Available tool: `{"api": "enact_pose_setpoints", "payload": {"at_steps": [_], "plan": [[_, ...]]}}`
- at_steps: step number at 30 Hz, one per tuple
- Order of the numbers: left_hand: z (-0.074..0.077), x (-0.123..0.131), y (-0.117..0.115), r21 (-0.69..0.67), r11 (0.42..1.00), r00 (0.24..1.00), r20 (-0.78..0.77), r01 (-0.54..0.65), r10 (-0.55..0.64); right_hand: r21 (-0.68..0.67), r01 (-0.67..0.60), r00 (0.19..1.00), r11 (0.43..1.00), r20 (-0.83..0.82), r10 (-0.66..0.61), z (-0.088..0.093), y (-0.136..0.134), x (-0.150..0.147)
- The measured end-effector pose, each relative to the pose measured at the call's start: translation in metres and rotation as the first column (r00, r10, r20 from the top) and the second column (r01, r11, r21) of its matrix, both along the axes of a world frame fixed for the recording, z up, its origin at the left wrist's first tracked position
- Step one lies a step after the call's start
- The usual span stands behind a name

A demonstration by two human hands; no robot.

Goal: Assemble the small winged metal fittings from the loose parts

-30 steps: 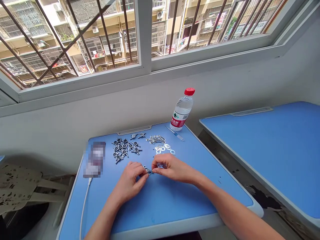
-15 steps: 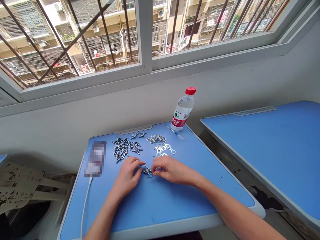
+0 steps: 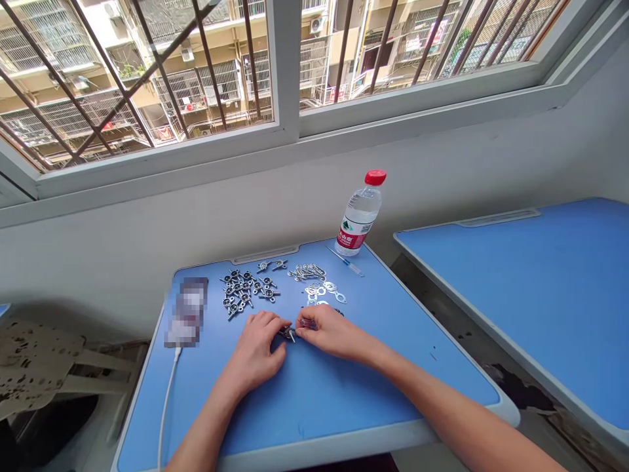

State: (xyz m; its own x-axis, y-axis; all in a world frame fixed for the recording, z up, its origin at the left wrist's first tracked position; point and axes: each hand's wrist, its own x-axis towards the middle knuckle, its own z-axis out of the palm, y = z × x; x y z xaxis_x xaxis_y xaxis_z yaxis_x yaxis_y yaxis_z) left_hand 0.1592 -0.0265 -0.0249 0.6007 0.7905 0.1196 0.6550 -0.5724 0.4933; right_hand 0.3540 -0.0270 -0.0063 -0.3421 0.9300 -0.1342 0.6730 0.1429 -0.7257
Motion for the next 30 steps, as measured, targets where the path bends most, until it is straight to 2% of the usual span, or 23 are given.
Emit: {"api": "enact_pose_setpoints", "payload": {"at_steps": [9, 19, 25, 30], "plan": [[-0.004, 0.002, 0.002, 0.118, 0.993, 0.996, -0.088, 0.011, -0.001, 0.007, 0.06, 0.998, 0.998, 0.017, -0.06, -0.004, 0.002, 0.0], [-0.008, 0.004, 0.003, 0.122, 0.992, 0.997, -0.081, 0.013, -0.004, 0.012, -0.062, 0.954, 0.998, 0.295, 0.056, 0.005, -0.002, 0.005], [-0.006, 0.004, 0.003, 0.1, 0.995, 0.998, -0.056, 0.028, -0.023, 0.028, -0.103, 0.919, 0.994, 0.386, 0.084, 0.003, -0.006, 0.0], [-0.006, 0.003, 0.001, 0.092, 0.994, 0.998, -0.038, 0.06, -0.056, 0.005, -0.111, 0.918, 0.994, 0.383, 0.101, 0.003, -0.009, 0.0]]}}
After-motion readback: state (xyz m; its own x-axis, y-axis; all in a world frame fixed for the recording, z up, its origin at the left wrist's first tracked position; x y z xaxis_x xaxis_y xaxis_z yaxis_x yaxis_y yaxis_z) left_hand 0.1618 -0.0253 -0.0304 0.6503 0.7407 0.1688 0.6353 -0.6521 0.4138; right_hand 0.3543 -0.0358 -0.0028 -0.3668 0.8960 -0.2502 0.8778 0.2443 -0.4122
